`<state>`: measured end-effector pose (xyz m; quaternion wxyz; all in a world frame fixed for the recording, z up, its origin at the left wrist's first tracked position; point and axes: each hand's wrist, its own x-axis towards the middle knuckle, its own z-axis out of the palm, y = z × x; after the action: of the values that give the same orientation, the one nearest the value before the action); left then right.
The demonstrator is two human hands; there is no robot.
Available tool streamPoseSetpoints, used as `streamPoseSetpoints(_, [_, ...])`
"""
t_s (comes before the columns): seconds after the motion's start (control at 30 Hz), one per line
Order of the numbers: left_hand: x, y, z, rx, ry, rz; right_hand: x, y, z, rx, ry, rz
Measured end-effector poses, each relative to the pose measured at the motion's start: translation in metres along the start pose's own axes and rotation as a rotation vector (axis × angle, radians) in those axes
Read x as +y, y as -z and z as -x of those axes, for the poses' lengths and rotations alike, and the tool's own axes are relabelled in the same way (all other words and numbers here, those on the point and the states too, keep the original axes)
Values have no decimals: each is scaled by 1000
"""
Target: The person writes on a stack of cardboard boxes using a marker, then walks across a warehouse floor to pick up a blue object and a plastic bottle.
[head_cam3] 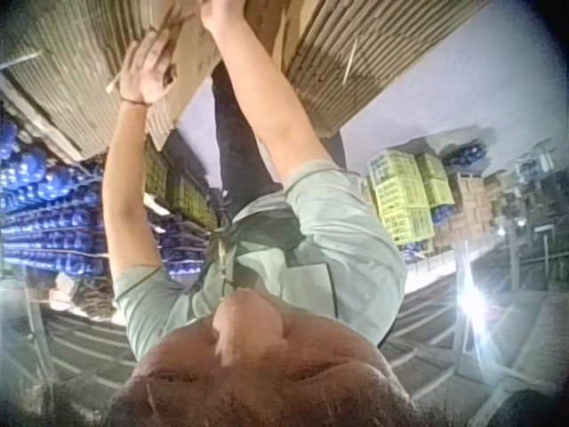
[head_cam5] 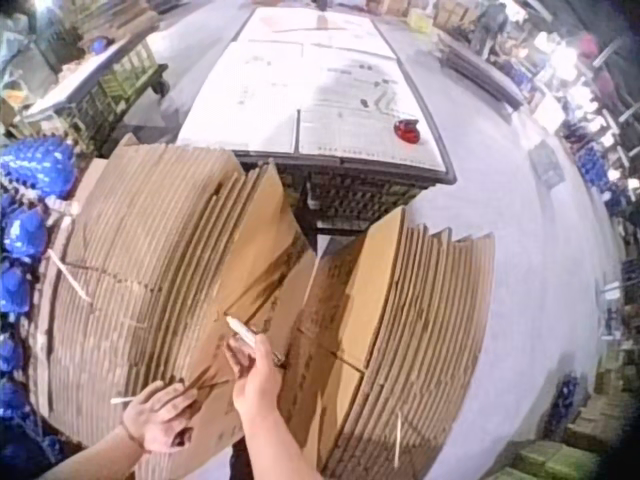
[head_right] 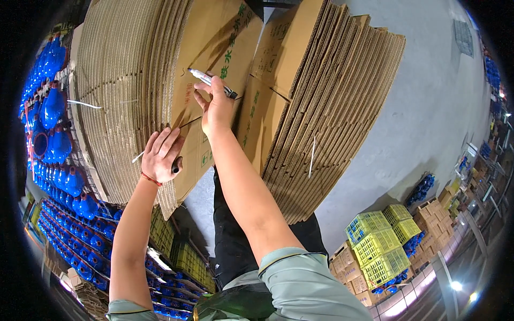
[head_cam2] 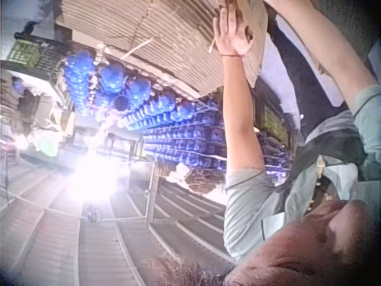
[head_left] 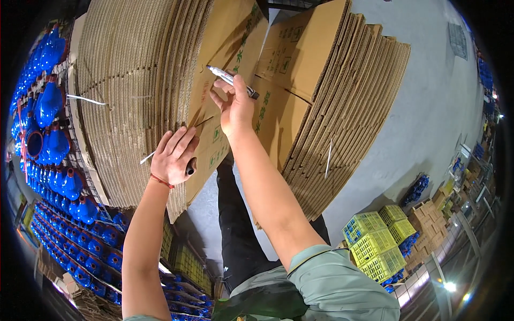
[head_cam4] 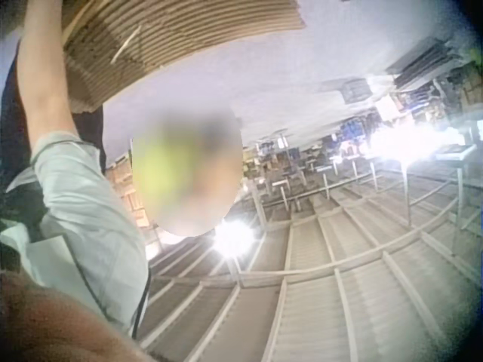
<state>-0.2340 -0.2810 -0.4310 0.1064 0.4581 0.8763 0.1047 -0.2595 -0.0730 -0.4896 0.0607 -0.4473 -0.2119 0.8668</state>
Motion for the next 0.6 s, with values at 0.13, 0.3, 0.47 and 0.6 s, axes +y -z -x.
streamPoseSetpoints(0.13, [1, -2, -5, 1, -21, 1, -11, 6, 3, 52, 20, 146])
streamPoseSetpoints(0.3, [-8, -1, 11, -2, -66, -59, 14, -37, 21, -69, 620, 721])
streamPoseSetpoints(0.47, [3, -8, -5, 48, -63, 54, 0, -28, 5, -69, 980, 1329])
streamPoseSetpoints(0.6, [-1, 6, 1, 49, -89, 86, -36, 1, 23, 1, 1134, 1477])
